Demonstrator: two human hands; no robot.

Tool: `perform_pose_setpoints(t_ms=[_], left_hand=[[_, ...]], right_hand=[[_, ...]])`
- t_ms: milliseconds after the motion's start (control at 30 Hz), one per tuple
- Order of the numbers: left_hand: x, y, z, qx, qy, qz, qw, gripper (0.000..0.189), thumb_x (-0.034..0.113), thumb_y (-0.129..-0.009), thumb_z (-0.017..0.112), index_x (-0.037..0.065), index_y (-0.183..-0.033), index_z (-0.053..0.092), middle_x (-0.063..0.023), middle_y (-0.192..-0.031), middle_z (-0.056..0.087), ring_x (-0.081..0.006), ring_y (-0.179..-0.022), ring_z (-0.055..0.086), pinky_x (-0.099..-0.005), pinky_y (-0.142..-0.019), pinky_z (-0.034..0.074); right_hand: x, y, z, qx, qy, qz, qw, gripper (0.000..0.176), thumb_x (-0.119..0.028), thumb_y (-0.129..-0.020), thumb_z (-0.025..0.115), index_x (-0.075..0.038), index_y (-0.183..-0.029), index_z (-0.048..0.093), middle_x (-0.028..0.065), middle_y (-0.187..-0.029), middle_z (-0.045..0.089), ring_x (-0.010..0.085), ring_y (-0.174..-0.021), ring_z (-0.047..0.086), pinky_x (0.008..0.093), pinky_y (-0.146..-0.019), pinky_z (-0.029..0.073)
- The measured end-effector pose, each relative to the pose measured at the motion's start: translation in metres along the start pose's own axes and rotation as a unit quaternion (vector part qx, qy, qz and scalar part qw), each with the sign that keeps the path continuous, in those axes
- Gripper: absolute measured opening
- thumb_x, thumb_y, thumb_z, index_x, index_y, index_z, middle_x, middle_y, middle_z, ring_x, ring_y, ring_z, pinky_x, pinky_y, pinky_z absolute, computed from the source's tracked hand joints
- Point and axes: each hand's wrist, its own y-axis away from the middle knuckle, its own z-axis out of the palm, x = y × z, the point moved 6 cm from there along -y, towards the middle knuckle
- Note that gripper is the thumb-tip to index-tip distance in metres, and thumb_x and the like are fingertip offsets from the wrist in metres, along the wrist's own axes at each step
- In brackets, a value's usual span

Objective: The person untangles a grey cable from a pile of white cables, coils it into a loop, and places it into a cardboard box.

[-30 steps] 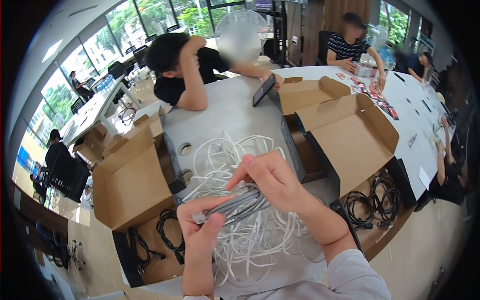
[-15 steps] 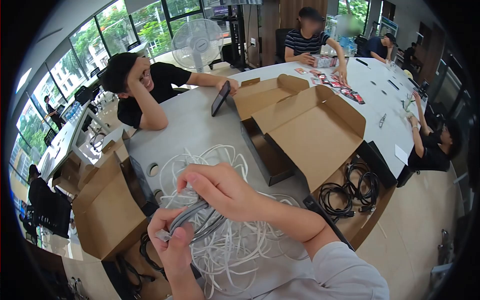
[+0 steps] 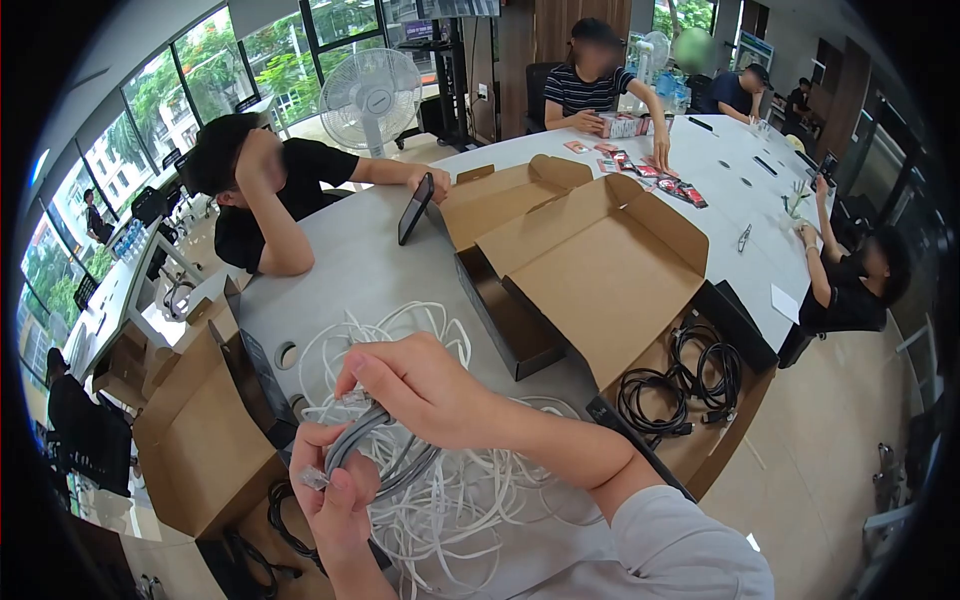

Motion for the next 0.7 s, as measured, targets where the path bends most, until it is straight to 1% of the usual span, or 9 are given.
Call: perform_pose_setpoints(t_ms=[100, 200, 300, 367, 500, 600, 700], left_hand=[[-0.003, 0.000, -0.002, 0.015, -0.040, -0.036, 0.998, 0.052, 0.030, -0.086, 0.063, -0.005, -0.116, 0.040, 0.0069, -0.052, 0.031, -0.0020, -0.041, 0.026, -0.0208, -0.040, 0.017], [-0.001, -0.001, 0.001, 0.043, -0.055, -0.049, 0.996, 0.059, 0.027, -0.082, 0.066, -0.007, -0.122, 0.038, 0.0066, -0.053, 0.034, -0.0014, -0.042, 0.028, -0.0199, -0.041, 0.017], [0.002, -0.002, -0.001, 0.067, -0.055, -0.045, 0.995, 0.062, 0.026, -0.080, 0.068, -0.007, -0.124, 0.038, 0.0067, -0.054, 0.035, -0.0008, -0.043, 0.028, -0.0191, -0.041, 0.017], [0.000, -0.002, -0.005, 0.094, -0.063, -0.028, 0.993, 0.064, 0.025, -0.080, 0.068, -0.007, -0.126, 0.038, 0.0071, -0.054, 0.035, -0.0004, -0.043, 0.028, -0.0191, -0.041, 0.016], [0.001, -0.002, -0.005, 0.104, -0.078, -0.017, 0.991, 0.067, 0.024, -0.080, 0.069, -0.006, -0.130, 0.037, 0.0074, -0.056, 0.037, 0.0002, -0.043, 0.028, -0.0191, -0.041, 0.015], [0.002, 0.001, -0.008, 0.117, -0.046, -0.052, 0.991, 0.063, 0.017, -0.073, 0.073, -0.004, -0.126, 0.046, 0.0004, -0.089, 0.055, 0.0007, -0.055, 0.039, -0.0147, -0.048, 0.028], [0.001, 0.002, -0.012, 0.138, -0.064, -0.029, 0.988, 0.061, 0.016, -0.073, 0.073, -0.005, -0.125, 0.048, -0.0020, -0.102, 0.057, 0.0013, -0.059, 0.041, -0.0136, -0.052, 0.030]], right_hand=[[-0.003, 0.000, 0.001, 0.014, 0.007, -0.020, 1.000, 0.029, -0.019, -0.096, 0.040, 0.000, -0.083, 0.060, 0.0127, -0.061, 0.053, 0.0243, -0.053, 0.050, 0.0328, -0.053, 0.039], [-0.005, 0.000, 0.000, 0.016, 0.022, -0.015, 1.000, 0.027, -0.018, -0.095, 0.041, -0.001, -0.085, 0.058, 0.0134, -0.063, 0.054, 0.0253, -0.053, 0.052, 0.0331, -0.053, 0.039], [-0.003, 0.001, 0.003, 0.028, 0.031, -0.045, 0.998, 0.022, -0.016, -0.095, 0.043, -0.001, -0.089, 0.057, 0.0130, -0.063, 0.055, 0.0257, -0.053, 0.051, 0.0329, -0.053, 0.040], [-0.003, 0.000, 0.005, 0.030, 0.031, -0.049, 0.998, 0.018, -0.014, -0.094, 0.044, -0.001, -0.090, 0.056, 0.0127, -0.063, 0.054, 0.0256, -0.052, 0.051, 0.0328, -0.053, 0.040], [-0.005, 0.002, 0.005, 0.012, 0.030, -0.026, 0.999, 0.013, -0.010, -0.093, 0.046, -0.001, -0.091, 0.055, 0.0115, -0.061, 0.052, 0.0237, -0.051, 0.050, 0.0317, -0.052, 0.039], [-0.008, 0.002, 0.006, 0.008, 0.020, -0.018, 1.000, 0.010, -0.008, -0.092, 0.047, -0.002, -0.091, 0.054, 0.0100, -0.059, 0.050, 0.0213, -0.051, 0.049, 0.0309, -0.051, 0.039], [-0.007, 0.003, 0.007, 0.014, 0.003, -0.023, 1.000, 0.008, -0.007, -0.091, 0.047, -0.002, -0.092, 0.053, 0.0081, -0.057, 0.050, 0.0178, -0.050, 0.047, 0.0298, -0.050, 0.037]])
